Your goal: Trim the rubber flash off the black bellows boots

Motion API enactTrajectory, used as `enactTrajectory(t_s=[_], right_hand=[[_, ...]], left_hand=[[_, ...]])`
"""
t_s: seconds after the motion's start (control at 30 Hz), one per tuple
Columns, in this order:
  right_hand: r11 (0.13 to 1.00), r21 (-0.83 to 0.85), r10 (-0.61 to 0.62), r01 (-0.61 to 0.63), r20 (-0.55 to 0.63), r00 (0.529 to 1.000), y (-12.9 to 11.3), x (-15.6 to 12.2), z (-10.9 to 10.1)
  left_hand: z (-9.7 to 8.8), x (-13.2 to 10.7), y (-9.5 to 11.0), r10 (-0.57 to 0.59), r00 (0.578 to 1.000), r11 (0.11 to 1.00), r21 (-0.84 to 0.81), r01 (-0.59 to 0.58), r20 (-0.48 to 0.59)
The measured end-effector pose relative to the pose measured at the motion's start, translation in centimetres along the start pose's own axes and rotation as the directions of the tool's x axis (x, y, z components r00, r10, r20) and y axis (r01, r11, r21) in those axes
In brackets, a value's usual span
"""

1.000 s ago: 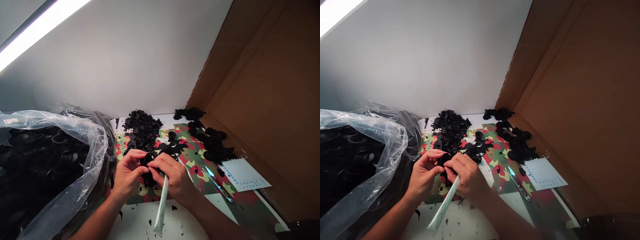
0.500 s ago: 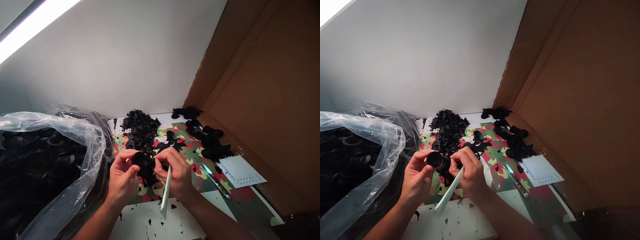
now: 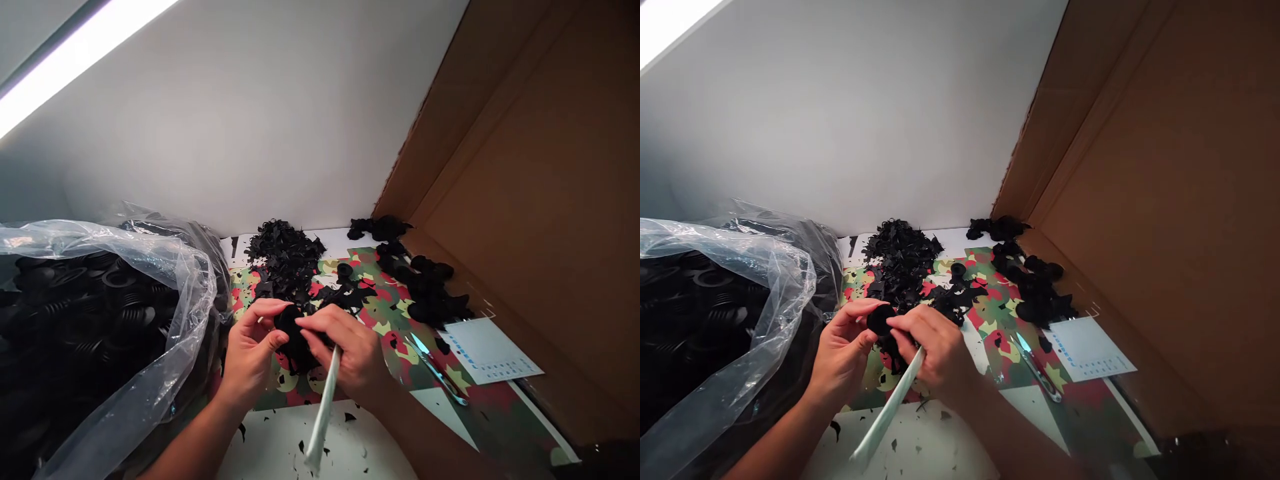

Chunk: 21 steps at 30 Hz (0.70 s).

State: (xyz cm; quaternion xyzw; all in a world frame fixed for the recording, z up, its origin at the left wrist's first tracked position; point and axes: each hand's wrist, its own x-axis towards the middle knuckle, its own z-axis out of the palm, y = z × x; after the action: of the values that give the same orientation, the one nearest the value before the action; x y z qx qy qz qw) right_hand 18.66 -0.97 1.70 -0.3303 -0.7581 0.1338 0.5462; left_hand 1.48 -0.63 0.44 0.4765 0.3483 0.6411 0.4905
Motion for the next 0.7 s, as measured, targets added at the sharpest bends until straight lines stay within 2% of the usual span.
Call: enactTrajectory(t_s=[0.17,0.3,0.37,0.5,0.6,0.7], right_hand=[[0.983,-0.134,-0.118,0.122,0.039,0.992,-0.2,0.1,0.1],[0.962,-0.227,-0.138,0.151,0.075,0.988,-0.2,0.0,0.5],[0.970,-0.221,-0.096,0.103,0.044,0.994,-0.1,-0.2,0.8],[0.978,-0.182,0.077,-0.096,-0.107,0.991,0.8,0.1,0.6],[0.959,-0.132,0.229,-0.250,-0.154,0.961,1.4,0.6,-0.3],[0.959,-0.044,0.274,-0.280,-0.102,0.956,1.2,0.6,-0.9]], left_hand=[[-0.1,0.1,0.0,0.069,0.997,0.991,0.109,-0.072,0.029],[0.0,-0.1,0.3,0.094,0.995,0.975,0.197,-0.100,0.040],[0.1,-0.2,0.5,0.125,0.991,0.966,0.222,-0.130,0.038],[0.3,-0.2,0.8,0.196,0.980,0.966,0.168,-0.198,0.025],[0.4,0.0,0.8,0.152,0.988,0.986,0.059,-0.154,0.030],[0.4,0.2,0.5,0.083,0.996,0.996,-0.014,-0.083,0.027]])
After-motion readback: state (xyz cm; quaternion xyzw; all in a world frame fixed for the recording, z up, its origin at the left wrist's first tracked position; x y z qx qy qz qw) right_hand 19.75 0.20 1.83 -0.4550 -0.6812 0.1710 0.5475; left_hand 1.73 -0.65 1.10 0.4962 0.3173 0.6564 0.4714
